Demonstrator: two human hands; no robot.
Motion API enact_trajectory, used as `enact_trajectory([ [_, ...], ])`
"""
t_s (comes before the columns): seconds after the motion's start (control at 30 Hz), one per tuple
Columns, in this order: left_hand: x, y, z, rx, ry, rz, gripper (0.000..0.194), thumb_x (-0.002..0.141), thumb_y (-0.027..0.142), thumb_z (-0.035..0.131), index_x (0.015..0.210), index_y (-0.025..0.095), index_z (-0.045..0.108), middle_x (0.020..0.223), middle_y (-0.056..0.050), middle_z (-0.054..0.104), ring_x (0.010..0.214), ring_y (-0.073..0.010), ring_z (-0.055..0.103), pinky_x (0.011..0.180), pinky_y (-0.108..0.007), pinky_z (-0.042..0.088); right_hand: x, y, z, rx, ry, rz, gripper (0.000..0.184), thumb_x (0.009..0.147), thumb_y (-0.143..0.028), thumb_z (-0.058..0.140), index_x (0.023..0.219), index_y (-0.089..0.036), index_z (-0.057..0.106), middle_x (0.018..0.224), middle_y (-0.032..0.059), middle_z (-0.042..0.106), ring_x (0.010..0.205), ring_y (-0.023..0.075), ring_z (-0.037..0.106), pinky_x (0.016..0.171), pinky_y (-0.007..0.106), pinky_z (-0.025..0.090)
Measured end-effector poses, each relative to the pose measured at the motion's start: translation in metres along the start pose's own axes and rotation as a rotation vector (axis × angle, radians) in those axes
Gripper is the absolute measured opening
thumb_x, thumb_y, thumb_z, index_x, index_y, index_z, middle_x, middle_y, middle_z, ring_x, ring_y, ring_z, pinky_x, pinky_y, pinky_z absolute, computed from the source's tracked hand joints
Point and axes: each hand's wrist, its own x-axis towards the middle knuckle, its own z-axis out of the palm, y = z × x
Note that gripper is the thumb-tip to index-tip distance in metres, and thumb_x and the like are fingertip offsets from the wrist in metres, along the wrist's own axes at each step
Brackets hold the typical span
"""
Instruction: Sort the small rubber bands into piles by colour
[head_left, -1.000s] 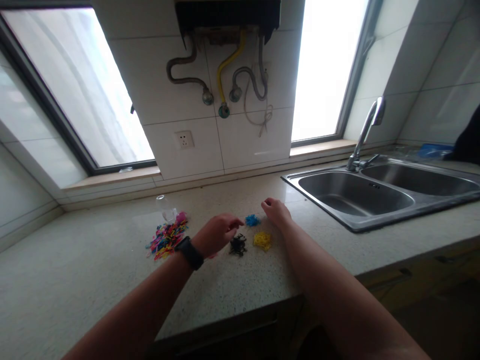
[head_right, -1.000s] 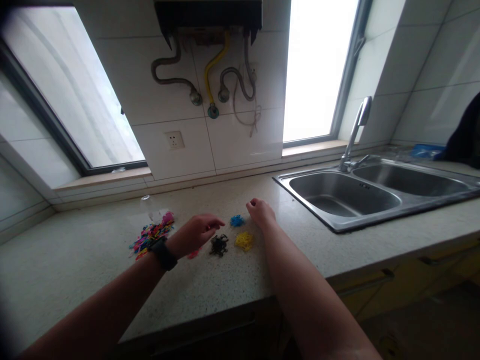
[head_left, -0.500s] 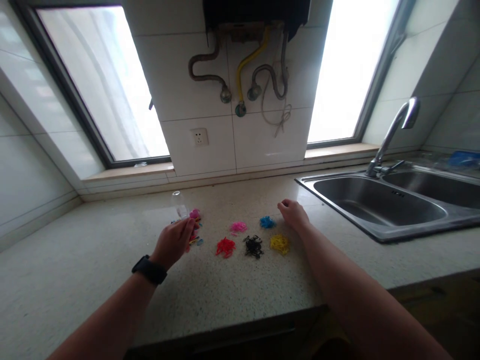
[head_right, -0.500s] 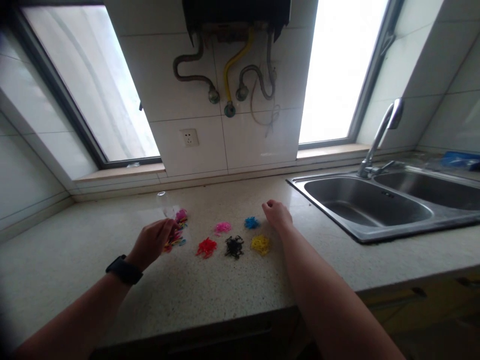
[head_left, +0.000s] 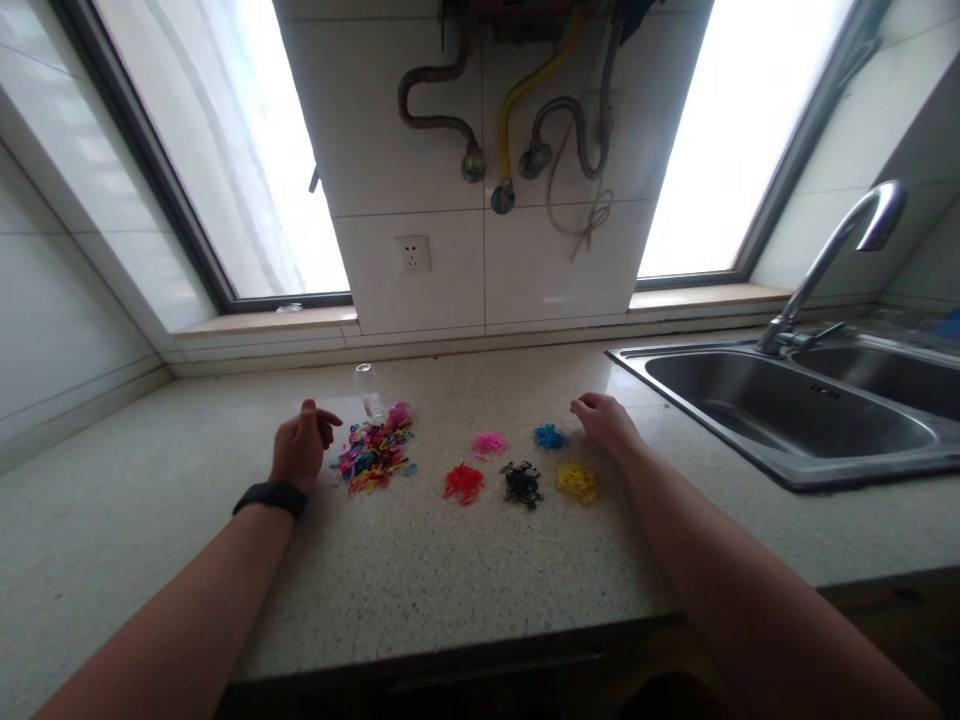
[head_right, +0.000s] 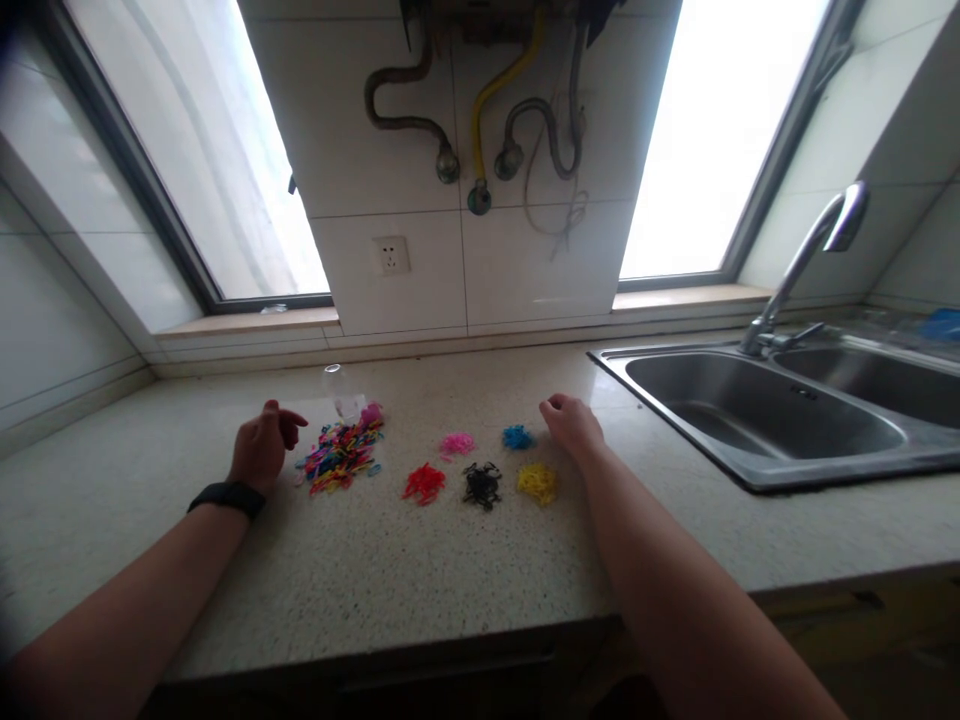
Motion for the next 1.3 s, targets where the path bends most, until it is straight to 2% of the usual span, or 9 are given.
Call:
enact_trajectory([
  [0.17,0.004,-0.003,0.002,-0.110,0.008,-0.112,0.054,0.093,0.049,0.035,0.064,0.016,0.066,0.046,0.000,0.050,0.043,-0.0146,0.046,0.042,-0.027,0.035,0.000,0.001,0.001,0.013,-0.004,-0.018,0.027,0.080,-0.038,0.053,0.078,-0.023,0.074,0.075,0.0053,0.072,0.071,0.0189,0.062,0.060,0.026,0.037],
  [0.57,0.003,-0.003,0.004,-0.095,-0.052,-0.077,0.051,0.091,0.048,0.038,0.064,0.015,0.067,0.046,-0.001,0.050,0.042,-0.0137,0.044,0.042,-0.027,0.034,-0.003,0.000,-0.002,0.109,0.038,-0.025,0.028,0.080,-0.037,0.052,0.079,-0.019,0.073,0.067,0.0046,0.067,0.067,0.0190,0.060,0.059,0.028,0.038],
  [0.7,0.004,-0.004,0.004,-0.115,-0.059,-0.077,0.053,0.092,0.049,0.038,0.065,0.014,0.067,0.047,-0.002,0.051,0.043,-0.0133,0.044,0.042,-0.026,0.034,-0.011,-0.013,-0.010,0.195,0.107,-0.063,0.030,0.083,-0.037,0.050,0.086,-0.017,0.072,0.073,0.0058,0.069,0.070,0.0192,0.061,0.063,0.028,0.042],
  [0.77,0.005,-0.005,0.005,-0.118,-0.069,-0.077,0.053,0.092,0.050,0.037,0.065,0.014,0.067,0.047,-0.002,0.051,0.043,-0.0135,0.044,0.043,-0.026,0.034,-0.020,-0.032,-0.014,0.281,0.147,-0.165,0.028,0.084,-0.037,0.052,0.086,-0.016,0.071,0.075,0.0057,0.068,0.071,0.0183,0.060,0.066,0.028,0.043],
  [0.87,0.005,-0.006,0.005,-0.118,-0.076,-0.072,0.052,0.092,0.050,0.038,0.066,0.015,0.067,0.047,-0.001,0.051,0.042,-0.0137,0.045,0.043,-0.027,0.035,-0.043,-0.075,-0.018,0.263,0.024,-0.421,0.023,0.086,-0.033,0.053,0.089,-0.019,0.070,0.077,0.0039,0.068,0.066,0.0159,0.057,0.067,0.028,0.044],
  [0.93,0.006,-0.007,0.005,-0.125,-0.079,-0.070,0.052,0.092,0.050,0.038,0.066,0.015,0.067,0.047,-0.001,0.051,0.043,-0.0137,0.045,0.043,-0.026,0.035,-0.060,-0.108,-0.018,0.216,-0.083,-0.689,0.018,0.087,-0.028,0.055,0.092,-0.020,0.070,0.092,0.0056,0.069,0.080,0.0174,0.061,0.078,0.030,0.046],
  [1.03,0.007,-0.010,0.005,-0.138,-0.086,-0.070,0.052,0.092,0.050,0.039,0.067,0.015,0.067,0.048,-0.001,0.051,0.043,-0.0135,0.045,0.042,-0.026,0.035,-0.083,-0.150,-0.009,0.118,-0.276,-1.012,0.017,0.086,-0.026,0.059,0.099,-0.022,0.071,0.111,0.0071,0.068,0.107,0.0216,0.059,0.100,0.037,0.040],
  [1.17,0.008,-0.011,0.006,-0.140,-0.077,-0.058,0.053,0.092,0.049,0.038,0.065,0.015,0.068,0.048,-0.002,0.051,0.042,-0.0135,0.045,0.041,-0.025,0.035,-0.098,-0.178,0.017,-0.030,-0.535,-1.213,0.028,0.091,-0.019,0.050,0.112,-0.017,0.070,0.124,0.0092,0.067,0.114,0.0225,0.058,0.105,0.039,0.037],
  [1.3,0.008,-0.011,0.007,-0.145,-0.072,-0.051,0.051,0.091,0.048,0.040,0.064,0.015,0.068,0.047,-0.002,0.051,0.042,-0.0136,0.046,0.041,-0.025,0.035,-0.102,-0.187,0.042,-0.184,-0.607,-1.259,0.032,0.093,-0.021,0.047,0.116,-0.018,0.069,0.130,0.0079,0.065,0.114,0.0271,0.056,0.099,0.043,0.041],
])
